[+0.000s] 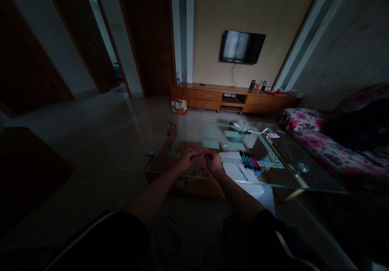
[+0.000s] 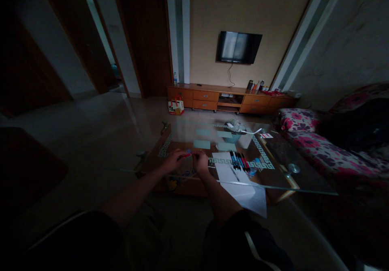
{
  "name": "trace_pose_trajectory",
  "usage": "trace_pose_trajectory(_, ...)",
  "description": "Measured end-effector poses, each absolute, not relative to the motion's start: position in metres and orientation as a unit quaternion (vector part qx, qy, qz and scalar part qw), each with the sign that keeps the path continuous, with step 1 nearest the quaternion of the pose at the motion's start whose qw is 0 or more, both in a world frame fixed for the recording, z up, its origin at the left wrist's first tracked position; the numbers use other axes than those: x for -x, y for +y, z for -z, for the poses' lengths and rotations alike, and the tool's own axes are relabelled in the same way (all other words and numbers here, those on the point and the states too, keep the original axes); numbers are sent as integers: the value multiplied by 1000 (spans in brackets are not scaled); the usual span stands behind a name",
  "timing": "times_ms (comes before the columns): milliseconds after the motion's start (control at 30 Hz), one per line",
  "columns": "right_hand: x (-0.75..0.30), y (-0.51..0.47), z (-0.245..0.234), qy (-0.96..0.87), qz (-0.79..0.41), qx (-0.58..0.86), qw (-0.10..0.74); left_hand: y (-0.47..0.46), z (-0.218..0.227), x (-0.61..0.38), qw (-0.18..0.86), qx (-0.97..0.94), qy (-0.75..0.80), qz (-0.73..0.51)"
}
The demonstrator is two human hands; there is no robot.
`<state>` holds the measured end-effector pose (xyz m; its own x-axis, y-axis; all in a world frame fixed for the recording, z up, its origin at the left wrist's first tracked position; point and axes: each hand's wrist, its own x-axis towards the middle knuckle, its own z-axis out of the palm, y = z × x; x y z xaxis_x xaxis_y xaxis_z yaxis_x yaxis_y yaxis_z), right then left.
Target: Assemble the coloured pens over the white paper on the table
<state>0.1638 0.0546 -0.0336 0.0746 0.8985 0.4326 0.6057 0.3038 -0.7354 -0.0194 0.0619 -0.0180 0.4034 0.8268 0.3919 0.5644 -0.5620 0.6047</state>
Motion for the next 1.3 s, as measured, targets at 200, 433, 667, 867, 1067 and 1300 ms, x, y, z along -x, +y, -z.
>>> trace_pose_trajectory(200, -162, 53, 31, -665, -170, 556, 468, 62, 20, 18, 191, -824, 421, -326)
trace_pose_trajectory(433, -160, 52, 31, -644, -202, 552, 489, 65, 28, 18, 222, -817, 411, -338)
trace_pose_trajectory(667, -161, 49, 20, -677, -200, 516, 485, 69, 37, 10, 320, -767, 400, -385)
trace_pose_trajectory(867, -188, 39, -2, -701, -153, 500, 485, 73, 41, 7, 373, -715, 411, -425)
trace_pose_trajectory(1067, -235, 29, -14, -688, -33, 515, 510, 78, 40, 4, 440, -644, 415, -469)
trace_pose_trajectory(1300, -281, 32, 11, -692, -1, 562, 454, 76, 41, 4, 434, -641, 420, -473)
